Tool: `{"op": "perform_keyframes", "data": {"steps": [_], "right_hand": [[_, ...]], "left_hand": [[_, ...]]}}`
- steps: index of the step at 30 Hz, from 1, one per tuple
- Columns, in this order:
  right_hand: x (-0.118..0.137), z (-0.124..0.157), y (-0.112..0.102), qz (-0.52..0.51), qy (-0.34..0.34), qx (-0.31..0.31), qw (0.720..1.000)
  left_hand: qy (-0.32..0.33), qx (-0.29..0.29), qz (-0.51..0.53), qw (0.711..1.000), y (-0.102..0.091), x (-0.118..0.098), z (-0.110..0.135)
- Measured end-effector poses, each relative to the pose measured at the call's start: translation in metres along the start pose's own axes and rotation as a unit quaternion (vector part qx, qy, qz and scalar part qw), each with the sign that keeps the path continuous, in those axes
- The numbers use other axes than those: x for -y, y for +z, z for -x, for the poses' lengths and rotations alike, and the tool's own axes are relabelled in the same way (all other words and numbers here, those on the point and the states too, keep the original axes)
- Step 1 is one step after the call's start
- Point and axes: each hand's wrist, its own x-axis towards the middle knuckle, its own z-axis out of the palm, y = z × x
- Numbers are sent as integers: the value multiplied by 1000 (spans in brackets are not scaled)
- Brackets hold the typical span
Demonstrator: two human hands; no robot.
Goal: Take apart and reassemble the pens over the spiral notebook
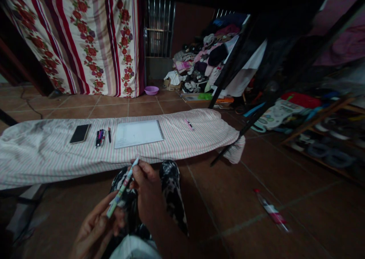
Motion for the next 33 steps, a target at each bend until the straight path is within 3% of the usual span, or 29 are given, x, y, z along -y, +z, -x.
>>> {"op": "perform_keyframes", "data": {"steps": [10,15,21,25,28,33], "right_hand": [[-5,-5,-9,63,-10,-35,997],[-21,-18,-19,115,-70,-74,988],[-33,-31,-42,312,-177,-35,933],[-45,-46,-59,373,-257,0,892],[-53,-59,-68,395,-268,0,879],[-49,-100,-83,430,-245,-71,866]], "left_hand": [[-49,-31,-1,998,3,4,-1],[-52,-17,-5,998,17,-1,-6],[-59,-23,4,998,36,-3,-17],[-60,-41,6,997,42,-1,-32],[-55,-30,-12,998,46,-1,-46],[-27,-9,-118,993,43,4,-80]]}}
